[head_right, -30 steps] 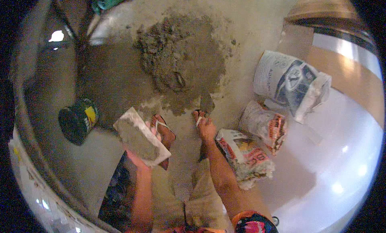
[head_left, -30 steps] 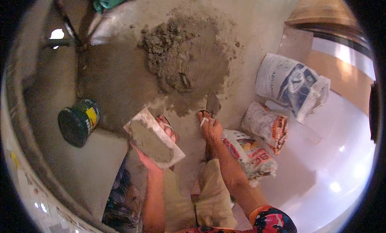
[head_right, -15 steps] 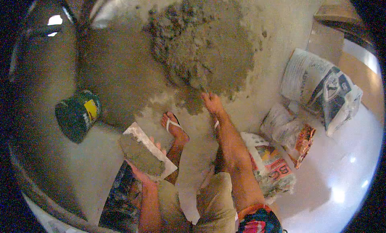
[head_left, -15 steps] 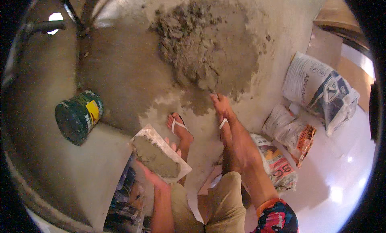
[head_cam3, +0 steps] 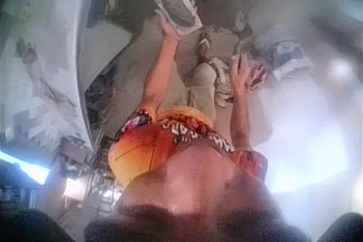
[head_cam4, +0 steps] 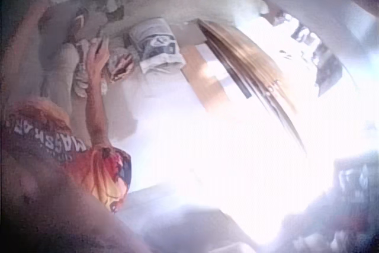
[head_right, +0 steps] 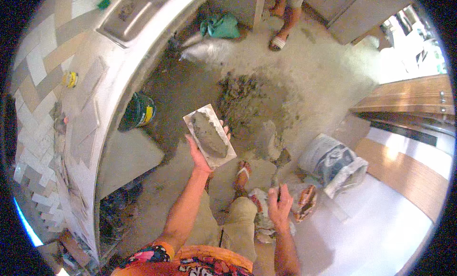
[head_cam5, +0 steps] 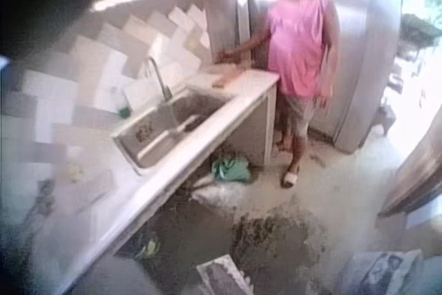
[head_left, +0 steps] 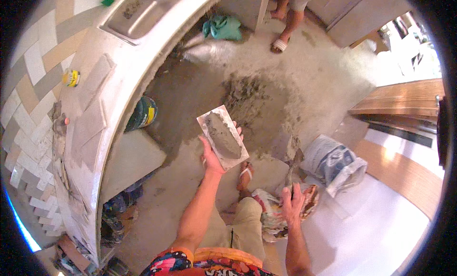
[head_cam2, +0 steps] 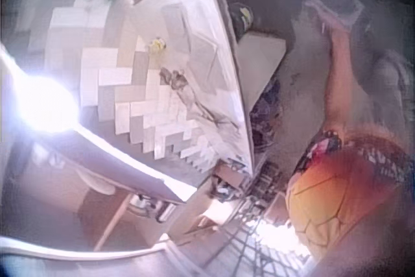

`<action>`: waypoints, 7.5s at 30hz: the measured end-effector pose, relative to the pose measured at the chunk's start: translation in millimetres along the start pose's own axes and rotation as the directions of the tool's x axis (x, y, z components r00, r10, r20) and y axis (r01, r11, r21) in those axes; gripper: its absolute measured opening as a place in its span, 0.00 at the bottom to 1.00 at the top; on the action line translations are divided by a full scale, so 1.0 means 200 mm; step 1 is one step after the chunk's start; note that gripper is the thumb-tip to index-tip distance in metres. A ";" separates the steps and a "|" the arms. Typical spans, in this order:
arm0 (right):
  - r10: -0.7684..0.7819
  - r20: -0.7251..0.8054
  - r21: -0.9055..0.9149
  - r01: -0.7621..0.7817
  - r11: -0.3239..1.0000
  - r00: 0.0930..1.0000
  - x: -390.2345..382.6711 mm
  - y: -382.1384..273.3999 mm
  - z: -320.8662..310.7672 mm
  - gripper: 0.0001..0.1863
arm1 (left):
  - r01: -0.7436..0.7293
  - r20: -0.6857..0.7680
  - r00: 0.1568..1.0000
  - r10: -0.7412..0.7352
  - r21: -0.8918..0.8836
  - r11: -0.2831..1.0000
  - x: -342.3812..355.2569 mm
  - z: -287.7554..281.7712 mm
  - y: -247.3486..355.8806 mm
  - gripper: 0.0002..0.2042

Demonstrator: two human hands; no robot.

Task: The person applies mortar to the back of a tile using a trowel and places it onto a countertop surface. They repeat this process, picking up tiles, applying mortar, and setting them in place.

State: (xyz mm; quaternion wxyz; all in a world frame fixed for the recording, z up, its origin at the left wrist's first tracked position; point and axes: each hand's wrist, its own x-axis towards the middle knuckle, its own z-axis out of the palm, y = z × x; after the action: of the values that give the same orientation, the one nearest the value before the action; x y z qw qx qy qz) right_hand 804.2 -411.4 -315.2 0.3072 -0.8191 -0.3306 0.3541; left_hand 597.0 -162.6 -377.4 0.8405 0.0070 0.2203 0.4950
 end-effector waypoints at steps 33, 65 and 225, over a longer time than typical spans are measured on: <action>-0.721 0.040 -0.340 0.688 0.641 0.692 -0.42 -1.38 -0.91 0.16 | 0.157 0.458 0.887 -0.062 -0.172 0.973 -0.82 1.07 0.35 0.37; -0.853 0.410 -0.628 0.778 -0.007 0.323 -0.33 -1.79 -1.20 0.19 | 0.075 0.279 0.960 -0.036 -0.131 0.989 -0.92 1.00 0.32 0.33; -0.422 0.167 0.310 0.358 0.881 0.891 -0.18 -1.06 -0.38 0.17 | -0.247 0.338 0.882 0.329 -0.262 0.933 -1.41 1.09 0.71 0.39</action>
State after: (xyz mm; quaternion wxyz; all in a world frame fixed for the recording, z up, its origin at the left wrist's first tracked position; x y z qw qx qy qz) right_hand 775.2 -333.4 -103.2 0.4410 -0.6388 -0.4714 0.4186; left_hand 445.4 -280.6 -45.2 0.7794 0.0451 -0.0022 0.6249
